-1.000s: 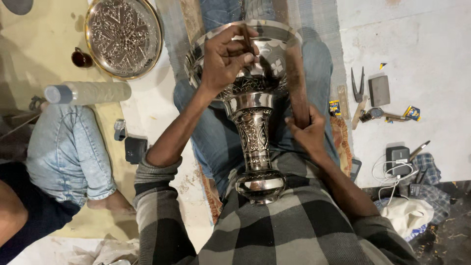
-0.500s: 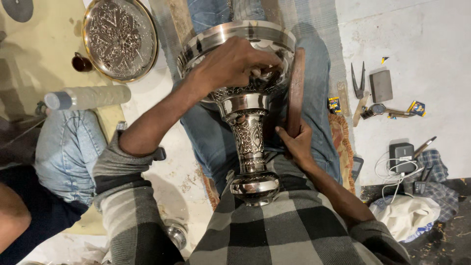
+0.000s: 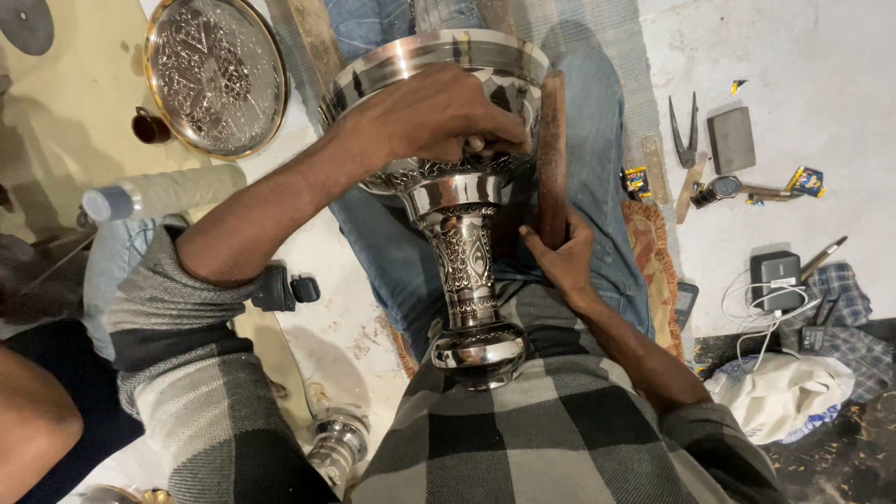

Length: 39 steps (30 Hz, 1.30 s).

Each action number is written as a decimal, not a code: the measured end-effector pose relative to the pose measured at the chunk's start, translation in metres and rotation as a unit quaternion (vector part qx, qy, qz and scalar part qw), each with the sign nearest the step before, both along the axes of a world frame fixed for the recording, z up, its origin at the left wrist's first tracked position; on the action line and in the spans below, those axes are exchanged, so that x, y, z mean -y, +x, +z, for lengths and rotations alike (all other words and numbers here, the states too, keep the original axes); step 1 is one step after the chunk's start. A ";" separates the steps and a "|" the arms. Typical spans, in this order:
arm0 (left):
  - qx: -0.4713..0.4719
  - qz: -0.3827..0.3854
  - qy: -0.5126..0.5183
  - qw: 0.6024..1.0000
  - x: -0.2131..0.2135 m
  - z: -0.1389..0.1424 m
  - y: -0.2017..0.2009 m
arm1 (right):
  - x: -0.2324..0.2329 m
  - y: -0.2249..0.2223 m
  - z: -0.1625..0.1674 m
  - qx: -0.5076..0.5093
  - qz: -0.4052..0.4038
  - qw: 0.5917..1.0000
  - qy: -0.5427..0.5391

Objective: The person sits on the floor holding an ornate silver-plated urn between their legs and hammers its bowl-shaped top with a wooden mallet, repositioning a small punch against the metal surface between strikes to shape and smooth the vessel.

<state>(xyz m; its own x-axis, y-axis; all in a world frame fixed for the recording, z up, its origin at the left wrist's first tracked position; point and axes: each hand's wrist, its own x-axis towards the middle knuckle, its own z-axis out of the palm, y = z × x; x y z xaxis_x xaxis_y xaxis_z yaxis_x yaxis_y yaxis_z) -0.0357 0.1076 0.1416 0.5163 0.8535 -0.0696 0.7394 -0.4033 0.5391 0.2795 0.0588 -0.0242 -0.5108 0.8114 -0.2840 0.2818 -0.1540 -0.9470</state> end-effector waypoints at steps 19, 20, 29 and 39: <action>-0.022 0.072 -0.033 0.997 0.015 -0.010 0.006 | -0.039 -0.010 0.016 0.031 -0.011 0.989 0.147; -0.008 0.085 -0.026 0.996 0.017 -0.013 0.007 | -0.045 -0.009 0.021 -0.023 -0.035 0.990 0.136; 0.070 0.199 0.057 0.976 0.050 -0.021 0.008 | -0.094 -0.008 0.082 0.047 0.112 0.976 0.183; 0.142 0.295 0.213 0.921 0.081 -0.057 0.020 | -0.093 -0.026 0.105 0.028 0.113 0.975 0.191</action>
